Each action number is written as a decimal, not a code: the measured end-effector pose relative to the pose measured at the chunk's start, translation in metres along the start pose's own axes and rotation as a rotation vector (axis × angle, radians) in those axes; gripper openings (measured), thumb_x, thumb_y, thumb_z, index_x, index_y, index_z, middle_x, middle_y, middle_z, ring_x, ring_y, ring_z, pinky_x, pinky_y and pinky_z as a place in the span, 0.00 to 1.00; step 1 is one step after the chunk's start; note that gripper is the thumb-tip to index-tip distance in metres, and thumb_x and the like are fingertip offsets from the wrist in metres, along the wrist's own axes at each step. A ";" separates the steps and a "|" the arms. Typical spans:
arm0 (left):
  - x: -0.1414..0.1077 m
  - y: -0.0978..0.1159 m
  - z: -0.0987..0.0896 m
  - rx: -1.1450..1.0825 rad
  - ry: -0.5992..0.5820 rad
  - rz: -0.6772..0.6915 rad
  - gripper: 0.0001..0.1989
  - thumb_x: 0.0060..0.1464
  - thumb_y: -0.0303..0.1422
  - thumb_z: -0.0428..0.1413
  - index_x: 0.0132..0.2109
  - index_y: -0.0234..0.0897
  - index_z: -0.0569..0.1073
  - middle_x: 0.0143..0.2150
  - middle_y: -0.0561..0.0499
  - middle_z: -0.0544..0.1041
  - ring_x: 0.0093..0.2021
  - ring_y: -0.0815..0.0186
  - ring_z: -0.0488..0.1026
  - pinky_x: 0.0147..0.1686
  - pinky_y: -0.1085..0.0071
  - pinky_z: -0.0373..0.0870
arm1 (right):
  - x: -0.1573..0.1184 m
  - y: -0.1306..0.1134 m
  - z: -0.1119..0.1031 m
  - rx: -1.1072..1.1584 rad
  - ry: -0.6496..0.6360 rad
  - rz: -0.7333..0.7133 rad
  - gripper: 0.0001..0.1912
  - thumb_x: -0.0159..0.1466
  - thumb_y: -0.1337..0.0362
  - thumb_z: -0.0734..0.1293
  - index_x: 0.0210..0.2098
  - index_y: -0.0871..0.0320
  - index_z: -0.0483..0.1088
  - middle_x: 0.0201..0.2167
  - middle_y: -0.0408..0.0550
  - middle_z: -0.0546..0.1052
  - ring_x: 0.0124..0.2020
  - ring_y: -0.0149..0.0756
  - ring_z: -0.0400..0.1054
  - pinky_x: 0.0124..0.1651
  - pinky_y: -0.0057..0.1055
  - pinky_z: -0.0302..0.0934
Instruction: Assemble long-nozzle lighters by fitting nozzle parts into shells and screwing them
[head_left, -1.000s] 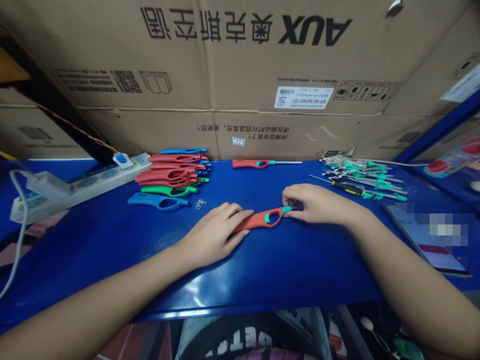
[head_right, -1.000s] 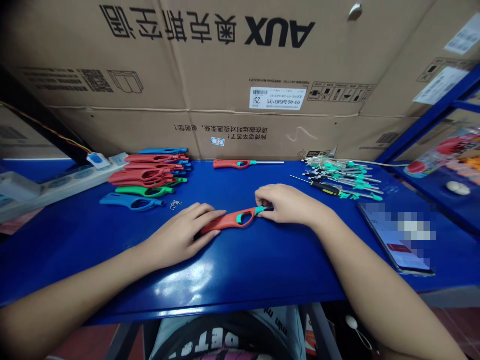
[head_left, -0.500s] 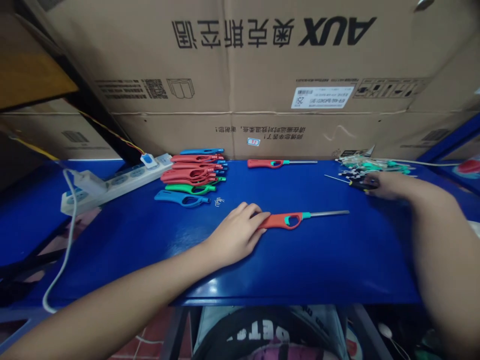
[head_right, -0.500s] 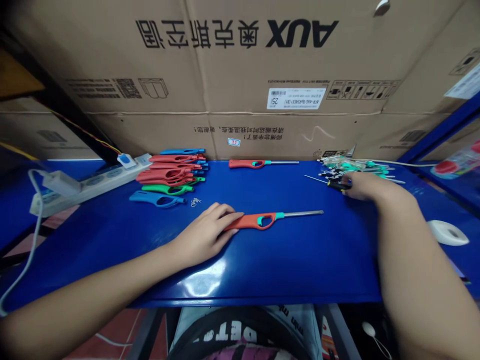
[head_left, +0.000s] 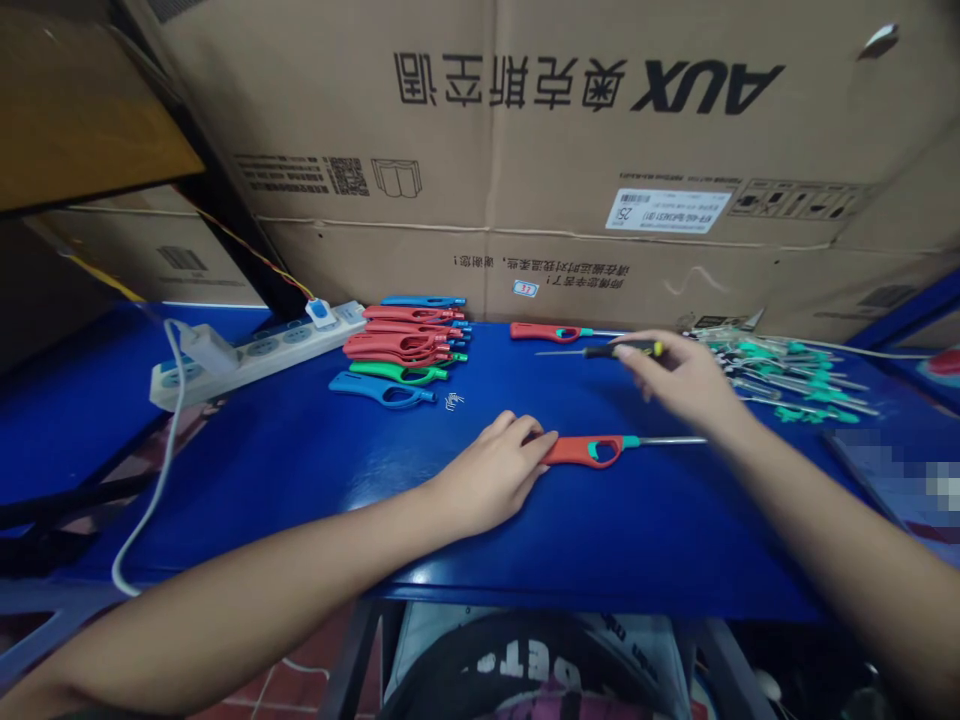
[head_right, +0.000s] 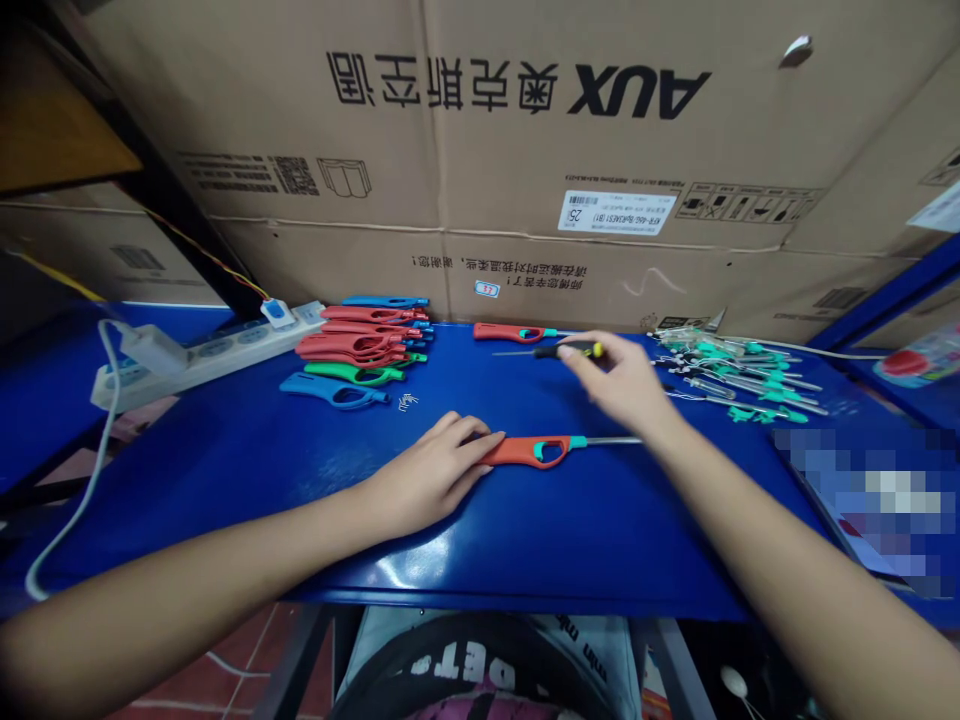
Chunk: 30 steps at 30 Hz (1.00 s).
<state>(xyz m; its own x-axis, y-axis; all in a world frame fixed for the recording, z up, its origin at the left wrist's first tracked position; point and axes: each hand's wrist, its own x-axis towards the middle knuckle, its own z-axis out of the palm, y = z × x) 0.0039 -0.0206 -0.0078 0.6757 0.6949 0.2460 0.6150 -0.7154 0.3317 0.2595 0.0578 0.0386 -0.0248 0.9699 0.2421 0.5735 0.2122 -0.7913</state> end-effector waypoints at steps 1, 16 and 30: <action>0.000 0.000 0.000 0.004 -0.003 0.004 0.19 0.69 0.30 0.47 0.63 0.30 0.67 0.53 0.38 0.71 0.50 0.55 0.66 0.53 0.56 0.71 | -0.007 -0.004 0.017 0.112 -0.063 0.018 0.24 0.58 0.46 0.69 0.44 0.58 0.76 0.20 0.41 0.68 0.18 0.31 0.59 0.23 0.31 0.56; -0.001 0.003 -0.005 0.051 -0.058 0.015 0.19 0.69 0.34 0.48 0.62 0.30 0.69 0.49 0.40 0.72 0.49 0.54 0.66 0.52 0.57 0.71 | -0.023 -0.013 0.083 0.503 -0.275 0.179 0.25 0.56 0.47 0.73 0.44 0.59 0.74 0.23 0.37 0.67 0.19 0.24 0.55 0.20 0.26 0.48; 0.000 0.003 -0.005 -0.019 -0.029 0.024 0.17 0.68 0.34 0.49 0.59 0.33 0.70 0.49 0.40 0.72 0.50 0.54 0.68 0.51 0.56 0.72 | -0.024 -0.008 0.084 0.486 -0.297 0.108 0.23 0.58 0.47 0.72 0.44 0.57 0.74 0.24 0.38 0.68 0.21 0.26 0.54 0.21 0.27 0.47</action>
<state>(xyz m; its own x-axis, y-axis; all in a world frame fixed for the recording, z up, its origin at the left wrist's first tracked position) 0.0030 -0.0224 -0.0021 0.7017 0.6752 0.2276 0.5910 -0.7299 0.3433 0.1869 0.0429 -0.0081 -0.2559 0.9661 0.0330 0.1454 0.0722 -0.9867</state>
